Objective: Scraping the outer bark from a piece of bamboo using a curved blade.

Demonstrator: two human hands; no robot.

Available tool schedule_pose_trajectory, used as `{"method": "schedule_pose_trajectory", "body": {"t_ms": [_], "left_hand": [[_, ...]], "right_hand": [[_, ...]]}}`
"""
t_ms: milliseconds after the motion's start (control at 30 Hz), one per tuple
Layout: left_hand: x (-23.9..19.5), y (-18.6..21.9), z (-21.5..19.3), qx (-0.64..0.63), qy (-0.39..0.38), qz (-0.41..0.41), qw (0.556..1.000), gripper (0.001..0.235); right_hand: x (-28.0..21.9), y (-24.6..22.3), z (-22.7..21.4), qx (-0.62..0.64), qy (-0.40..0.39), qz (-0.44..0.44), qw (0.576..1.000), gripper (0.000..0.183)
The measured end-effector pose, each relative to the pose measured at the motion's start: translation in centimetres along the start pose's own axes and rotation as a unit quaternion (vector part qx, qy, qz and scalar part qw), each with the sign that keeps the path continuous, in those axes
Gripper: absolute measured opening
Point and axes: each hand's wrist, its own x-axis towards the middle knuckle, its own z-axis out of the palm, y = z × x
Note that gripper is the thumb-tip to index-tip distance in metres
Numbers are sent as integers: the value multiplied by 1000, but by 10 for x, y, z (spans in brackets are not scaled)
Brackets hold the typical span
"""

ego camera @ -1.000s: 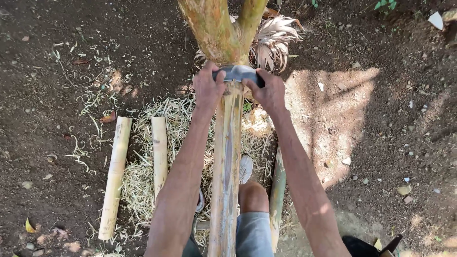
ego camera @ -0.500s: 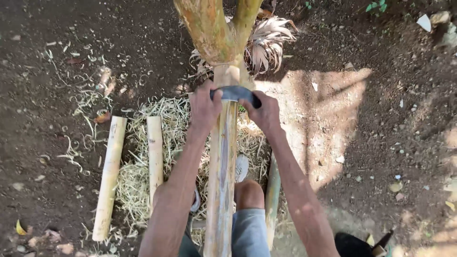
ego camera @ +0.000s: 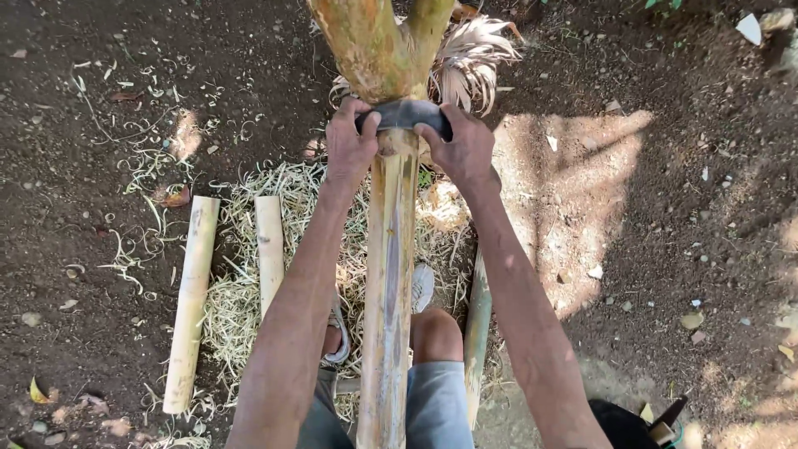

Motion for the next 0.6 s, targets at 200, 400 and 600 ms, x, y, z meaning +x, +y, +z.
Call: {"method": "schedule_pose_trajectory", "body": {"t_ms": [200, 400, 600], "left_hand": [[3, -11, 6, -42, 47, 47, 997, 10], [-6, -5, -1, -32, 37, 89, 995, 12], [-29, 11, -7, 4, 6, -10, 1000, 11]], "right_hand": [[-2, 7, 11, 27, 60, -63, 996, 38], [-15, -27, -11, 48, 69, -21, 996, 38], [-35, -32, -31, 12, -49, 35, 998, 32]]}}
